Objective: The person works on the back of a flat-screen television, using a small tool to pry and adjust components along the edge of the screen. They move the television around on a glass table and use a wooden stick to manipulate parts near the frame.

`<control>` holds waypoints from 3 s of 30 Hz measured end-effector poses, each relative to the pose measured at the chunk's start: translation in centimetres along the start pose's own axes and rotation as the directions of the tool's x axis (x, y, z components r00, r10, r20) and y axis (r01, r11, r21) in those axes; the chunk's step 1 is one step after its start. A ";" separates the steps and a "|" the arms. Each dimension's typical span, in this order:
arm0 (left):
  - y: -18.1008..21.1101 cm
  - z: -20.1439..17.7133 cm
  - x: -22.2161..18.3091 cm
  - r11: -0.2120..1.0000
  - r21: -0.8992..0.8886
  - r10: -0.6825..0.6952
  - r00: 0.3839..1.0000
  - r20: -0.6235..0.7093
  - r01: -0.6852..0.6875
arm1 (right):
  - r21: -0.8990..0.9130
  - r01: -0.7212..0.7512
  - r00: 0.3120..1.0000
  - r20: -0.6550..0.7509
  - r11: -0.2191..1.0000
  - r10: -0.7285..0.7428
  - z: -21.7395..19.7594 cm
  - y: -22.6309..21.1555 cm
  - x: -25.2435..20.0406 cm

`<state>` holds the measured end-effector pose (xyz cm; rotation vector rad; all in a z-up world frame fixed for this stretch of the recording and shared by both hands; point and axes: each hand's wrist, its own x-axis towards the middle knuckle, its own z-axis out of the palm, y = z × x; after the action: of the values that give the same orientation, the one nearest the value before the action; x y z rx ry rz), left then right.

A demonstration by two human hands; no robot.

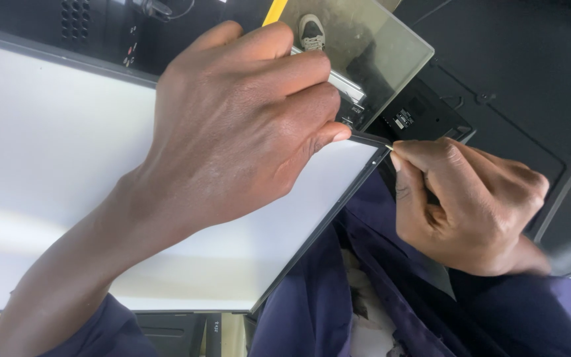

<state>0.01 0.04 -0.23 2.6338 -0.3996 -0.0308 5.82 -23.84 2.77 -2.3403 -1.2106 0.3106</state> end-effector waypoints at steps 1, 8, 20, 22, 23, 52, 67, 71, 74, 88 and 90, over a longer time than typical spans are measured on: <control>-0.1 0.0 0.0 1.000 -0.003 -0.002 1.000 0.004 0.002 | 0.003 -0.003 1.000 0.004 1.000 0.003 0.0 -0.1 0.1; 0.0 0.1 0.2 1.000 -0.017 0.000 1.000 0.003 0.000 | 0.056 -0.040 0.999 0.030 0.998 0.038 0.0 0.1 0.4; 0.0 -0.1 0.2 1.000 -0.019 -0.010 1.000 -0.001 0.010 | 0.204 -0.107 0.984 0.163 0.973 0.074 -0.9 0.8 1.3; 0.0 -0.2 0.2 1.000 -0.011 -0.005 1.000 -0.001 0.005 | 0.239 -0.130 0.980 0.176 0.962 0.089 -1.0 0.9 1.6; 0.0 -0.2 0.3 1.000 -0.005 -0.002 1.000 0.003 0.002 | 0.259 -0.126 0.979 0.186 0.958 0.078 -1.0 1.1 1.7; 0.3 -0.5 0.4 0.999 -0.024 -0.034 0.999 0.029 0.035 | 0.540 0.234 0.860 -0.503 0.808 0.087 4.9 2.9 -1.7; 0.4 -0.5 0.4 0.999 -0.013 -0.042 0.999 0.023 0.042 | 0.430 0.310 0.823 -0.568 0.848 -0.013 5.9 2.7 -0.8; 0.3 -0.4 0.4 0.999 -0.021 -0.033 0.999 0.020 0.033 | 0.488 0.249 0.847 -0.529 0.836 0.057 5.9 2.7 -0.7; 0.2 -0.2 0.4 0.999 -0.031 -0.029 1.000 0.012 0.029 | 0.507 0.228 0.855 -0.512 0.831 0.078 5.8 2.3 -0.4; 0.3 -0.7 0.4 0.999 -0.026 -0.037 0.999 0.013 0.037 | 0.684 0.187 0.839 -0.485 0.705 0.247 7.2 2.9 -1.4; 0.4 -0.7 0.5 0.998 -0.043 -0.040 0.999 0.022 0.041 | 0.659 0.257 0.814 -0.542 0.707 0.210 7.2 3.1 -1.7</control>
<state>0.43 -0.07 0.59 2.6007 -0.3484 -0.0800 4.12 -24.47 -5.05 -1.5357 -0.6311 0.0096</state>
